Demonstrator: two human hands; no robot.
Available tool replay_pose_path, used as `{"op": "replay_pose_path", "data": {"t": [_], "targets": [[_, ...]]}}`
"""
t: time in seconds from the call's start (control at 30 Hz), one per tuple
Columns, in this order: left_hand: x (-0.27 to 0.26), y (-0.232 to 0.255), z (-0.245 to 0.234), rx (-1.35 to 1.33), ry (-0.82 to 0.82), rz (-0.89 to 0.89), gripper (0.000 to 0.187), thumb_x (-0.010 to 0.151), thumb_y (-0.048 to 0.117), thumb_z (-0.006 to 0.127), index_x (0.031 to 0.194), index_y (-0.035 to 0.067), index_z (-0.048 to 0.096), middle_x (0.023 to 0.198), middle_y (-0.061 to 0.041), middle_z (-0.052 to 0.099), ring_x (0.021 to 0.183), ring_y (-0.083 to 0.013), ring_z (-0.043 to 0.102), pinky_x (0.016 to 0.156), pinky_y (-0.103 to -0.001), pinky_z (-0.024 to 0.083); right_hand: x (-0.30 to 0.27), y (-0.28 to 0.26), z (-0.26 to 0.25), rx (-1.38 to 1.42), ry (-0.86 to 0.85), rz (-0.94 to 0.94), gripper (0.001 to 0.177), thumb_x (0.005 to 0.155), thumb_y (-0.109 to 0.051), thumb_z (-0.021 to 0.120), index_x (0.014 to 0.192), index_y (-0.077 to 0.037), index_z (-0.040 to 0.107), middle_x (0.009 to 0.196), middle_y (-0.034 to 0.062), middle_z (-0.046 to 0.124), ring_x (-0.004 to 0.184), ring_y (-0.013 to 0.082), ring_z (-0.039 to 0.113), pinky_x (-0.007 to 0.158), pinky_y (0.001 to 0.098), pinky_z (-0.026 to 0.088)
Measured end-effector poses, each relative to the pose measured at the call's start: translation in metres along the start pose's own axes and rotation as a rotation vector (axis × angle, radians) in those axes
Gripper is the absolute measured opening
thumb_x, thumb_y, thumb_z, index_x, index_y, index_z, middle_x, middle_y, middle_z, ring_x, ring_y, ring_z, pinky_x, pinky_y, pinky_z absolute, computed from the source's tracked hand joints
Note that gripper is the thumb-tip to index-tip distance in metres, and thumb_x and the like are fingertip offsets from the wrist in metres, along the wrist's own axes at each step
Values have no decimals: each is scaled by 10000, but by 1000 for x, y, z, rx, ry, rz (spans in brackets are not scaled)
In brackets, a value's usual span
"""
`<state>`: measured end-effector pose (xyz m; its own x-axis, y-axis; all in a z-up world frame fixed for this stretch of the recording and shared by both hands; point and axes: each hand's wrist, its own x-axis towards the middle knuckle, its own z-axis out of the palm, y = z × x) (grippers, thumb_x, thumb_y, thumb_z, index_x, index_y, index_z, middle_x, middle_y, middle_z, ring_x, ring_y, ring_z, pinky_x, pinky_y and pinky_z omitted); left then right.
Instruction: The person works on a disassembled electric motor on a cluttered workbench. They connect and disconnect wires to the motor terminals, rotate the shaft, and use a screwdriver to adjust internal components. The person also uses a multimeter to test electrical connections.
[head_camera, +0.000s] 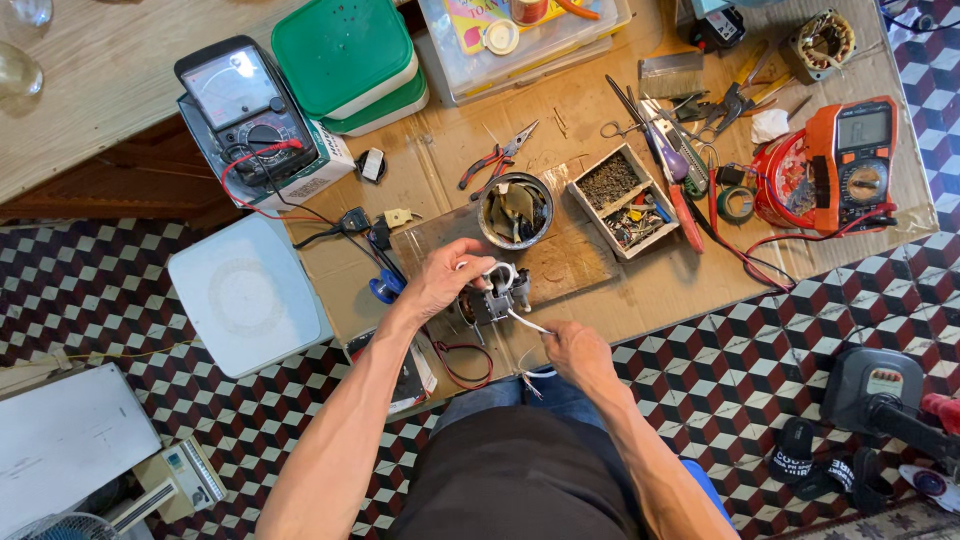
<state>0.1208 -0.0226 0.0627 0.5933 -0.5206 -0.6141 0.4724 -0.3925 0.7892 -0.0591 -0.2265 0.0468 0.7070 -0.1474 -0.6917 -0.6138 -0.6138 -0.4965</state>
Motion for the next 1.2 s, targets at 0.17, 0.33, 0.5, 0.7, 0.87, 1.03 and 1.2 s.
{"op": "replay_pose_path", "data": {"t": [0.17, 0.33, 0.5, 0.7, 0.87, 1.03, 1.2], "targets": [[6, 7, -3, 126, -50, 15, 343, 964, 254, 641, 1202, 13, 696, 1005, -46, 757, 836, -104, 721, 800, -283, 564, 32, -3, 32, 921, -306, 113, 137, 897, -94, 646, 1020, -64, 696, 845, 101, 777, 731, 186, 718, 646, 311, 537], [-6, 16, 7, 362, -45, 210, 368, 937, 156, 609, 1286, 63, 683, 1182, -83, 652, 936, -202, 714, 836, -372, 593, 54, -7, 36, 1026, -148, 116, 159, 939, -164, 703, 864, -24, 703, 698, 54, 688, 573, 119, 584, 548, 256, 468], [-24, 37, 36, 880, -39, 292, 522, 798, 69, 667, 1311, 160, 633, 1218, -79, 614, 1052, -313, 670, 842, -461, 568, 45, -20, 27, 956, -71, 97, 232, 959, -216, 677, 823, -28, 682, 649, 50, 663, 548, 114, 571, 530, 263, 459], [-30, 42, 47, 1025, 16, 372, 698, 642, 124, 876, 1251, 150, 537, 1134, -85, 572, 1061, -312, 661, 753, -481, 563, 34, -28, 20, 870, -36, 61, 253, 953, -231, 686, 832, -10, 695, 615, 27, 630, 533, 108, 555, 501, 269, 426], [-24, 36, 53, 1039, 130, 333, 691, 665, 130, 895, 1246, 155, 521, 1116, -74, 579, 1029, -318, 674, 725, -504, 559, 27, -22, 16, 773, -12, 41, 264, 943, -252, 700, 893, 6, 716, 597, 17, 610, 520, 102, 571, 485, 288, 430], [-27, 37, 55, 979, 170, 280, 659, 695, 114, 868, 1257, 160, 527, 1094, -87, 585, 1020, -331, 669, 722, -497, 567, 16, -13, 17, 638, -38, 29, 323, 947, -291, 654, 1149, -63, 761, 571, 45, 600, 519, 109, 561, 508, 300, 454], [-24, 40, 57, 994, 222, 219, 636, 650, 138, 888, 1193, 150, 558, 1066, -99, 608, 1013, -337, 655, 750, -508, 571, 0, 5, 11, 499, -53, 53, 368, 939, -308, 658, 1222, -98, 762, 592, 48, 624, 551, 120, 585, 548, 316, 486]]}}
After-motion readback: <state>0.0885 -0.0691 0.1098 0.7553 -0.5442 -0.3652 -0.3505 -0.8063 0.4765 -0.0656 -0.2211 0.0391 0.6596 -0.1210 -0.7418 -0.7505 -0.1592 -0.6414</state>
